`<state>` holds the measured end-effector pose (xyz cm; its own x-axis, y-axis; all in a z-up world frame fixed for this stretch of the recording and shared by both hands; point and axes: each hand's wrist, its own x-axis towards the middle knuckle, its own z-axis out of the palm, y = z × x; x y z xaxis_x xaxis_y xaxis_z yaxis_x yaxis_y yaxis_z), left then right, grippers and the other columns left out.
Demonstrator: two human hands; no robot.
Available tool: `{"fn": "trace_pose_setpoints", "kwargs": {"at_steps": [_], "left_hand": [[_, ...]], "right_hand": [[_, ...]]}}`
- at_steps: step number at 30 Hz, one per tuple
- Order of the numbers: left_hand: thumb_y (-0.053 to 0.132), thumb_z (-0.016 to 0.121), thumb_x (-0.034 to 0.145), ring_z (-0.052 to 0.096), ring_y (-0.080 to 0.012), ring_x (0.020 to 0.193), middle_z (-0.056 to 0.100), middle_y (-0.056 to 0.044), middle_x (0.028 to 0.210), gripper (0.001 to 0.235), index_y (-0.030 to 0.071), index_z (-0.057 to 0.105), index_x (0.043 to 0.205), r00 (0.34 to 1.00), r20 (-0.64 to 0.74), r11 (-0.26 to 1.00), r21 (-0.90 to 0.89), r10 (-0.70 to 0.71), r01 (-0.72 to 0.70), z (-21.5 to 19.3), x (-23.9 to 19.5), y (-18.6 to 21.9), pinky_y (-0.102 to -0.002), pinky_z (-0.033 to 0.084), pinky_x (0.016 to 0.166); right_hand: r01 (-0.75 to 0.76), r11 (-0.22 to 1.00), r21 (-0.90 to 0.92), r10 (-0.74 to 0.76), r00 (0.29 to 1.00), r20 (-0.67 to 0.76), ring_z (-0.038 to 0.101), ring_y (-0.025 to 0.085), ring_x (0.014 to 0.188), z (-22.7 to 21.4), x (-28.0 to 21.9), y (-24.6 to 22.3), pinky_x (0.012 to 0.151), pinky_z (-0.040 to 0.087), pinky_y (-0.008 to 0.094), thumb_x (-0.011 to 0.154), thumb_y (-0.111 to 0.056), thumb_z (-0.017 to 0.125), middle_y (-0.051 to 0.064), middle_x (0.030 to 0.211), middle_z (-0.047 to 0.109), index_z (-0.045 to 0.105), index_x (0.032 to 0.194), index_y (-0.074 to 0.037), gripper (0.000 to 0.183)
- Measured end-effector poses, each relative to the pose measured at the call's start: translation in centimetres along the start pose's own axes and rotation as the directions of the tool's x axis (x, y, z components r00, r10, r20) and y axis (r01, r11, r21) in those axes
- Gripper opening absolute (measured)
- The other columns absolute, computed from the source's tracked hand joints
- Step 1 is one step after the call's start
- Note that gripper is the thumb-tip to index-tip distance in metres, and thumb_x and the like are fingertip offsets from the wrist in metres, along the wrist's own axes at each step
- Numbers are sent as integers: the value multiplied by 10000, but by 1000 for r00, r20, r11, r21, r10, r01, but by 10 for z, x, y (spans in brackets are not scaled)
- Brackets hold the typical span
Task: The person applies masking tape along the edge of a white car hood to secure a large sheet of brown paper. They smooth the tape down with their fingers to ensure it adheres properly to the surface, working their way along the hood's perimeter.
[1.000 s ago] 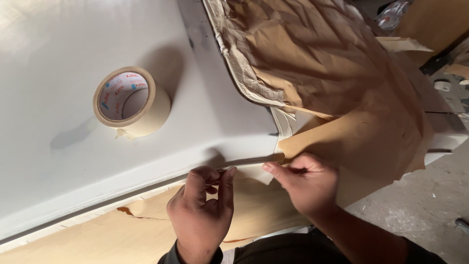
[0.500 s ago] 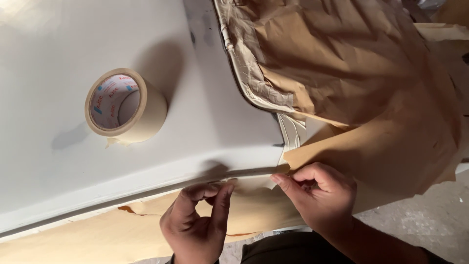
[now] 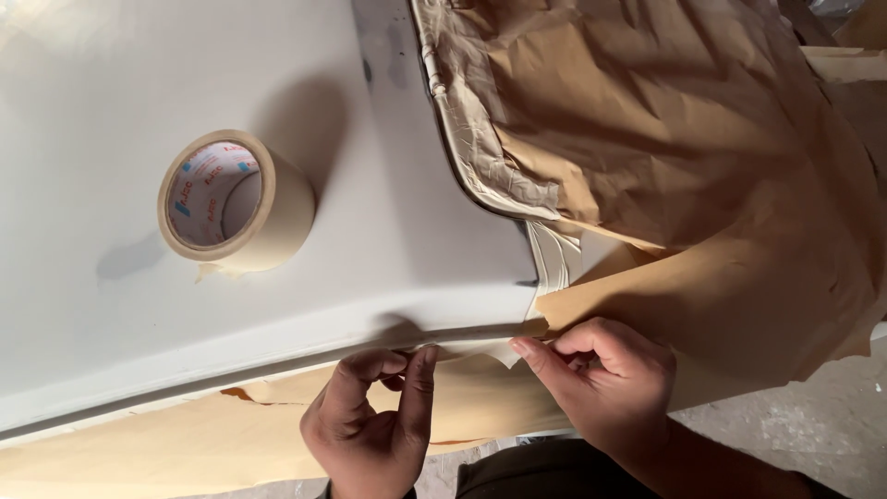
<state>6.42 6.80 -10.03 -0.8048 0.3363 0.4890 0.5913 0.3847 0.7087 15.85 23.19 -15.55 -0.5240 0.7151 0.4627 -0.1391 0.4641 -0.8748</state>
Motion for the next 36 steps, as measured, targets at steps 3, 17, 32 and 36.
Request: {"fn": "trace_pose_setpoints", "kwargs": {"at_steps": [3,17,32,36], "left_hand": [[45,851,837,647,-77,665,728,-35,736,197,36,656,862,999,-7,999,-33,-31,31,-2,-2,-1,-190,520,655],[111,871,821,672,-93,622,725,-22,749,235,57,643,837,987,-27,987,32,160,-159,0,5,-3,-227,510,590],[99,840,818,722,-227,821,728,-57,925,169,69,719,933,834,101,731,432,543,-528,-34,7,-3,-353,586,741],[72,812,919,712,-225,1001,716,-69,1075,159,41,737,1056,688,215,600,356,693,-716,-29,8,-5,-356,569,844]], "right_hand": [[-3,1000,-2,3,1000,0,555,36,499,-1,-1,0,473,439,210,750,-93,913,6,600,641,604,676,-46,321],[45,994,-100,-44,999,13,564,68,475,-4,-9,6,461,442,245,751,-108,912,0,595,622,603,676,-65,321],[811,533,-243,-614,567,549,574,366,1333,5,-2,-37,1125,457,434,967,-197,681,269,1356,645,702,1098,106,331],[705,666,-243,-550,684,479,601,335,1282,-6,1,-28,1099,479,408,953,-176,693,227,1322,678,725,1087,96,304]]}}
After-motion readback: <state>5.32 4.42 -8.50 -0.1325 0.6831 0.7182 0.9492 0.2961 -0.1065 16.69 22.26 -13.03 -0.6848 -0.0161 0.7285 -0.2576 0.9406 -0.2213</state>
